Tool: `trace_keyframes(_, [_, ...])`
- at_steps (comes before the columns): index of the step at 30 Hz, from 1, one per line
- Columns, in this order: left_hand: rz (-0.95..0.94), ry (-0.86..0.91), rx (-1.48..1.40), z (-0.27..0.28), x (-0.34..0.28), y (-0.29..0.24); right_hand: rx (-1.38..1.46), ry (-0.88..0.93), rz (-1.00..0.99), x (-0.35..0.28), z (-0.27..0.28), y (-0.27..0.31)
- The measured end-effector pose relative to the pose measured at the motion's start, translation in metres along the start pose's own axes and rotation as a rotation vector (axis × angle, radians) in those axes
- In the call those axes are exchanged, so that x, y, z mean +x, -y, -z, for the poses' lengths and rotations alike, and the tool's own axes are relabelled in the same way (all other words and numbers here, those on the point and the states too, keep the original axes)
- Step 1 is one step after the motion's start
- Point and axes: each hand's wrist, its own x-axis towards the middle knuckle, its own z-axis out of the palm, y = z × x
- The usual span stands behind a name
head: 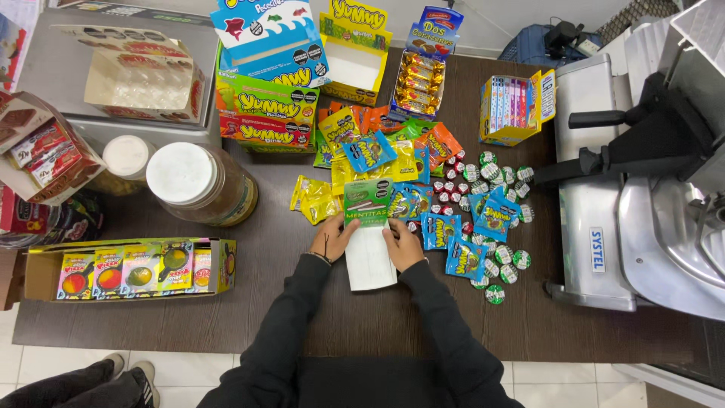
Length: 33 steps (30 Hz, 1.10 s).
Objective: The person organizes various candy packages and small circular candies by hand on a counter, placing some into small cardboard display boxes.
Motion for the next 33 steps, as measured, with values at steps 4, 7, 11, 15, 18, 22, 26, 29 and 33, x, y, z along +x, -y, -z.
trace_keyframes(4, [-0.057, 0.003, 0.024, 0.009, 0.009, -0.015, -0.024, -0.026, 0.030, 0.007, -0.004, 0.009])
trace_keyframes(7, [-0.071, -0.001, 0.035, 0.010, 0.019, -0.017, -0.036, -0.039, 0.042, 0.019, -0.005, 0.007])
trace_keyframes(11, [-0.060, 0.006, -0.005, 0.014, 0.032, -0.024, -0.040, -0.058, 0.041, 0.032, -0.004, 0.007])
trace_keyframes(15, [-0.076, -0.007, 0.003, 0.017, 0.043, -0.023, -0.024, -0.028, 0.021, 0.042, -0.001, 0.013])
trace_keyframes(18, [-0.056, -0.018, 0.010, 0.019, 0.044, -0.027, -0.016, -0.025, -0.003, 0.041, 0.001, 0.021])
trace_keyframes(22, [-0.022, -0.074, -0.040, 0.028, 0.027, -0.043, 0.049, 0.043, -0.063, 0.023, 0.013, 0.036])
trace_keyframes(26, [-0.077, -0.224, -0.012, 0.024, 0.013, -0.027, 0.039, 0.022, -0.090, 0.005, 0.028, 0.033])
trace_keyframes(29, [-0.141, -0.315, -0.031, 0.032, -0.011, -0.051, 0.043, -0.001, -0.120, -0.008, 0.045, 0.027])
trace_keyframes(33, [-0.208, -0.378, 0.000, 0.031, -0.035, -0.053, 0.129, -0.024, -0.053, -0.031, 0.061, 0.016])
